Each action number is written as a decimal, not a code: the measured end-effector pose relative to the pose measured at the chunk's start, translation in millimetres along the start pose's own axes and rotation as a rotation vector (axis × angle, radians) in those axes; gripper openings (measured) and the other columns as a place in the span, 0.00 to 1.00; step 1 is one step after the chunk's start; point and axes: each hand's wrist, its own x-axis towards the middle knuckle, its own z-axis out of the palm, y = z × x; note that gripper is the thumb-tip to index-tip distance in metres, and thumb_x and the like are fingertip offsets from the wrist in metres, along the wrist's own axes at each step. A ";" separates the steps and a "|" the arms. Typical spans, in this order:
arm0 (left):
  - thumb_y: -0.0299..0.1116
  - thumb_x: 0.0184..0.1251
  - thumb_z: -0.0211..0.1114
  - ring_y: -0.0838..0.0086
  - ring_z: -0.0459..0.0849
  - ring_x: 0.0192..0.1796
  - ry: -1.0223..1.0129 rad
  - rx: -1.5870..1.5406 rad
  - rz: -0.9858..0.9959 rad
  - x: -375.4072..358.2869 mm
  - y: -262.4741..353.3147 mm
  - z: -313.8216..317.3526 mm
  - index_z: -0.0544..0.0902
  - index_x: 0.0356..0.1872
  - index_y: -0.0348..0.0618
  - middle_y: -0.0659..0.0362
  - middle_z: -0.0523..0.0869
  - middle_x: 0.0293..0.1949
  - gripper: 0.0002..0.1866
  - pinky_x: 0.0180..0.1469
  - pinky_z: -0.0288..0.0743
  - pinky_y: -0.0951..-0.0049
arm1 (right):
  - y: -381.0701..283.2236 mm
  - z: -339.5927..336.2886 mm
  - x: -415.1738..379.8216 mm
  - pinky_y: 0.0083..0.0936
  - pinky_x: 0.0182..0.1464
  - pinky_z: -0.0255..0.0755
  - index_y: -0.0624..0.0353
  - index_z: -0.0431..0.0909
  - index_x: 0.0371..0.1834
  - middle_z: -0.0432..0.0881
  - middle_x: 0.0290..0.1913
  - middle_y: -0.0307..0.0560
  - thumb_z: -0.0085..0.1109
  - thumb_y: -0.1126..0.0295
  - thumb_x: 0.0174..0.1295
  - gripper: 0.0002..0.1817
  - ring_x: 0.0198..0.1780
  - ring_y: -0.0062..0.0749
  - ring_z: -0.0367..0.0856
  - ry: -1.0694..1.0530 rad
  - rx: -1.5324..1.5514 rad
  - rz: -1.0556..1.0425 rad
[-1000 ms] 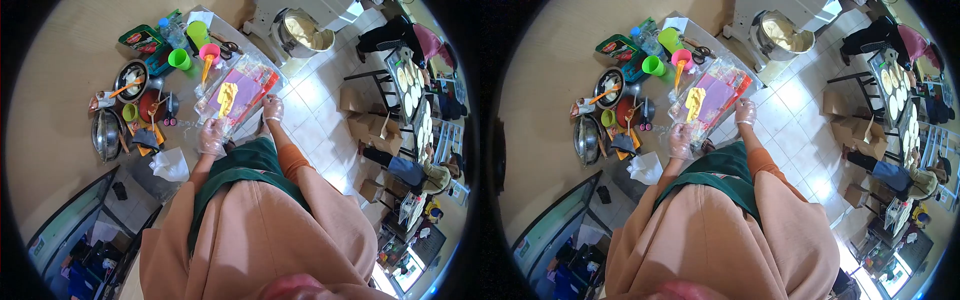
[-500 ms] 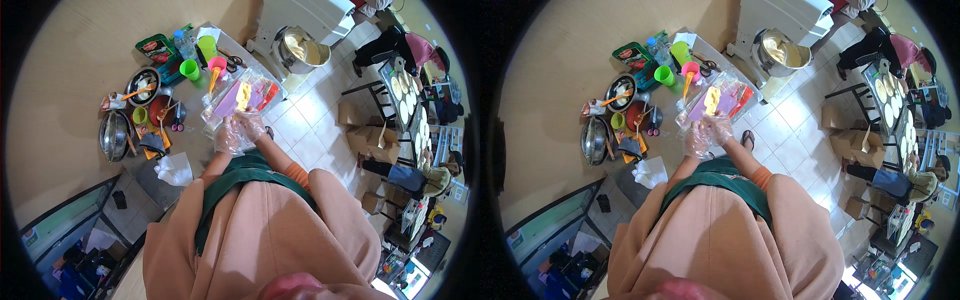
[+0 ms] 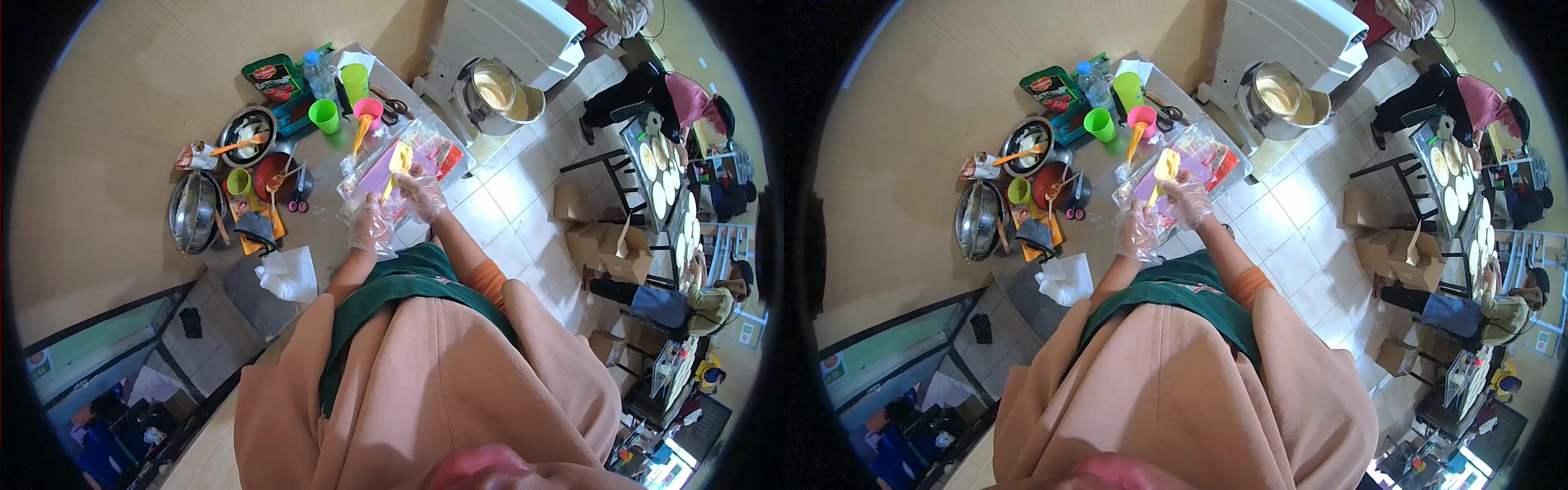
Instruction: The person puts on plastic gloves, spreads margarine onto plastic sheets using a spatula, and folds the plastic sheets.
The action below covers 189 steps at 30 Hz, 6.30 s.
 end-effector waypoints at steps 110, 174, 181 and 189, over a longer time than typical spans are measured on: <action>0.46 0.71 0.44 0.56 0.55 0.74 0.091 0.594 -0.281 125.8 17.3 211.6 0.67 0.68 0.51 0.53 0.60 0.73 0.27 0.72 0.40 0.41 | -100.5 -194.6 234.5 0.28 0.23 0.66 0.63 0.84 0.33 0.78 0.17 0.47 0.52 0.40 0.62 0.31 0.16 0.28 0.75 -0.315 -1.257 0.252; 0.33 0.61 0.53 0.50 0.81 0.44 0.395 0.009 0.403 0.7 -30.7 4.0 0.76 0.52 0.33 0.47 0.82 0.41 0.20 0.46 0.71 0.54 | -69.4 50.5 21.2 0.42 0.37 0.76 0.62 0.81 0.36 0.83 0.34 0.60 0.54 0.57 0.61 0.17 0.35 0.50 0.83 -0.960 -1.910 -0.020; 0.34 0.59 0.57 0.47 0.80 0.44 -0.064 -0.148 -0.076 25.2 -4.9 20.6 0.80 0.41 0.35 0.41 0.82 0.41 0.14 0.48 0.73 0.53 | -133.6 -58.8 66.9 0.38 0.45 0.73 0.64 0.80 0.40 0.81 0.40 0.56 0.47 0.59 0.66 0.18 0.42 0.47 0.79 -1.011 -1.356 -0.017; 0.34 0.59 0.61 0.51 0.83 0.32 0.259 -0.244 -0.325 85.4 13.1 104.4 0.83 0.34 0.41 0.45 0.83 0.30 0.08 0.35 0.77 0.55 | -178.3 -166.4 132.9 0.28 0.33 0.66 0.61 0.81 0.32 0.74 0.23 0.44 0.53 0.52 0.66 0.21 0.28 0.32 0.72 -0.304 -1.173 0.230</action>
